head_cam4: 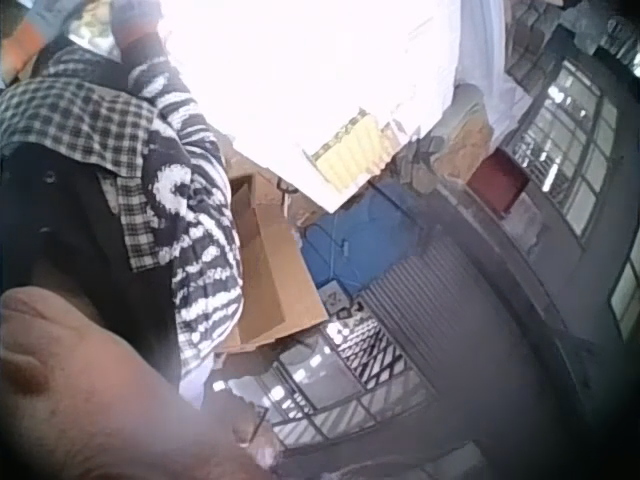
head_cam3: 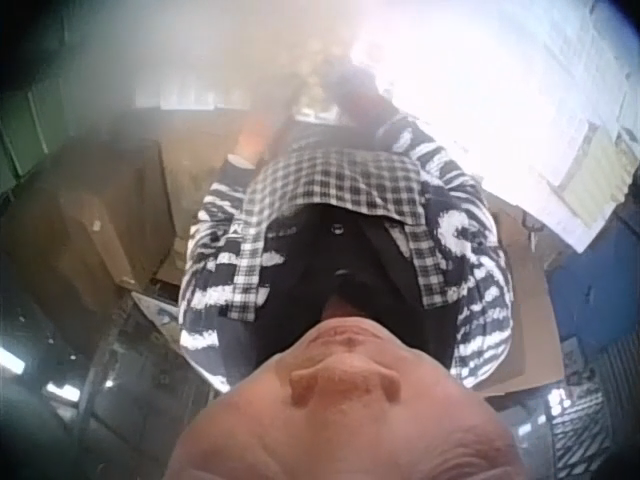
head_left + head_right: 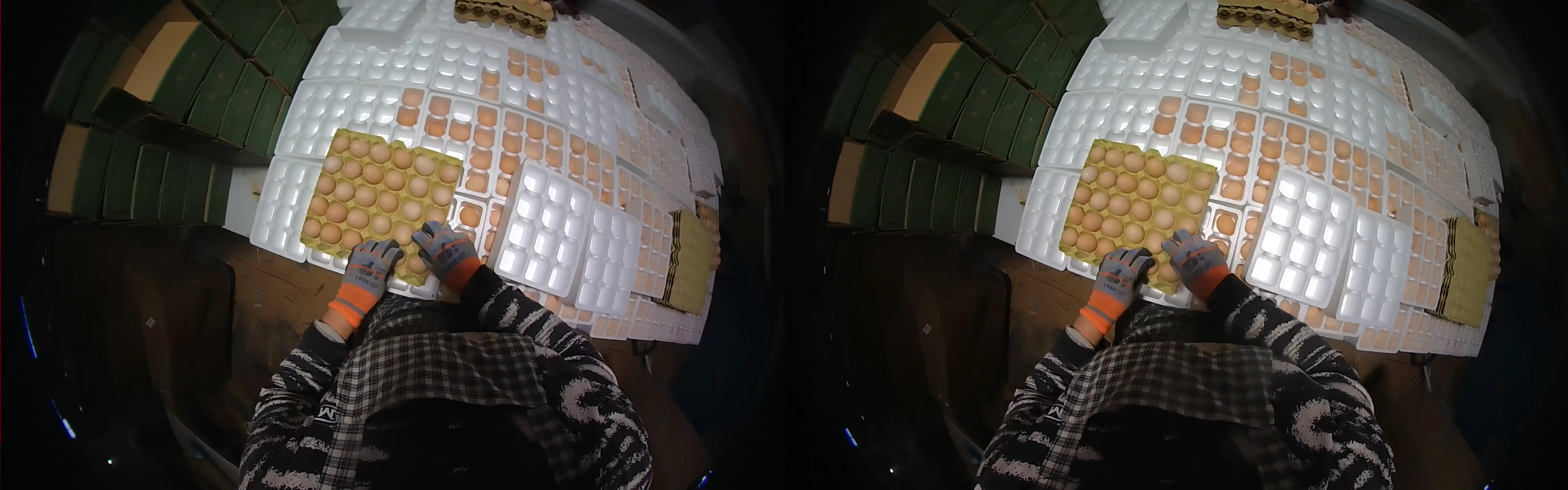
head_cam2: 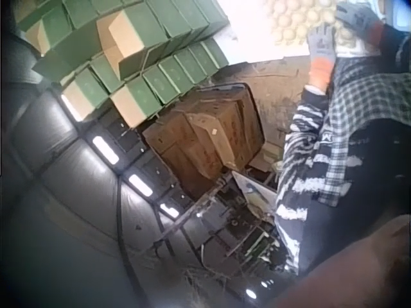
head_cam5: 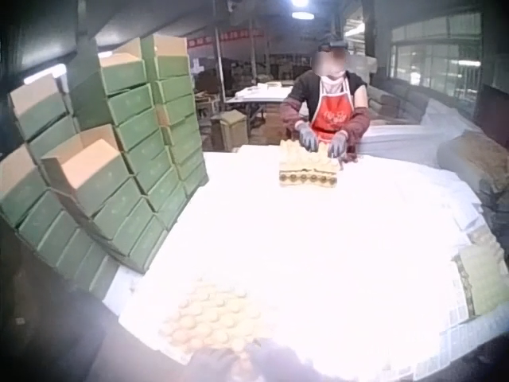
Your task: The person sorts eggs by hand, moving them from cardboard trays into plastic egg trays laid out on a table and stacking empty trays.
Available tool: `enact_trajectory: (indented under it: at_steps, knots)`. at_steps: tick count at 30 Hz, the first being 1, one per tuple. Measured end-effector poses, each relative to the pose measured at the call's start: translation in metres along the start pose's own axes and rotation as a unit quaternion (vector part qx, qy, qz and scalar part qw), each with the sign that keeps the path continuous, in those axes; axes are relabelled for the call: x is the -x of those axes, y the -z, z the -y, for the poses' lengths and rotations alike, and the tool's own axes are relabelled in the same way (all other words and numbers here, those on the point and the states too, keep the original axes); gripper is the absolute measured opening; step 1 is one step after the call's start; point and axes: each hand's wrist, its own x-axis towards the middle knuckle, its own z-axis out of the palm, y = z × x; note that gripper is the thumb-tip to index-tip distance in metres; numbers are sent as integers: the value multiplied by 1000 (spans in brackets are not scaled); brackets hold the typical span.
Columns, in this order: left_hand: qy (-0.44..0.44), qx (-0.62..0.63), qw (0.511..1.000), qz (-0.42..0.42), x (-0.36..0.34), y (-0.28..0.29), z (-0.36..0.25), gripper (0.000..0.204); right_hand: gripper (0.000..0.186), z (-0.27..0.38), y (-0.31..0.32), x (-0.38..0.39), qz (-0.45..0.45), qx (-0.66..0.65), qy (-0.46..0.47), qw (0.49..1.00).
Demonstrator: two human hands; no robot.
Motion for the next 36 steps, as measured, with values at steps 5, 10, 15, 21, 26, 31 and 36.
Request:
enact_trajectory:
  at_steps: [5,10,15,21,26,31,36]
  knots:
    - [103,441,889,-69,-10,21,20,35,34,-31,17,17,-118,-247,-53,960]
    - [-47,384,922,17,-39,36,46,37,57,-28,20,6,-141,-200,-176,953]
    - [-92,-22,994,60,-74,4,8,56,62,-33,-30,-19,-65,-15,-235,970]
    - [33,330,943,2,-68,9,71,39,59,-30,22,6,-269,-549,-129,781]
    - [-81,267,959,-45,-111,50,28,41,48,-51,58,6,-230,-175,-154,945]
    - [-90,-104,989,52,-117,32,12,40,37,-24,38,-52,-22,101,-265,959]
    - [-62,-56,996,27,-120,30,18,39,43,-46,52,-42,-47,19,-237,970]
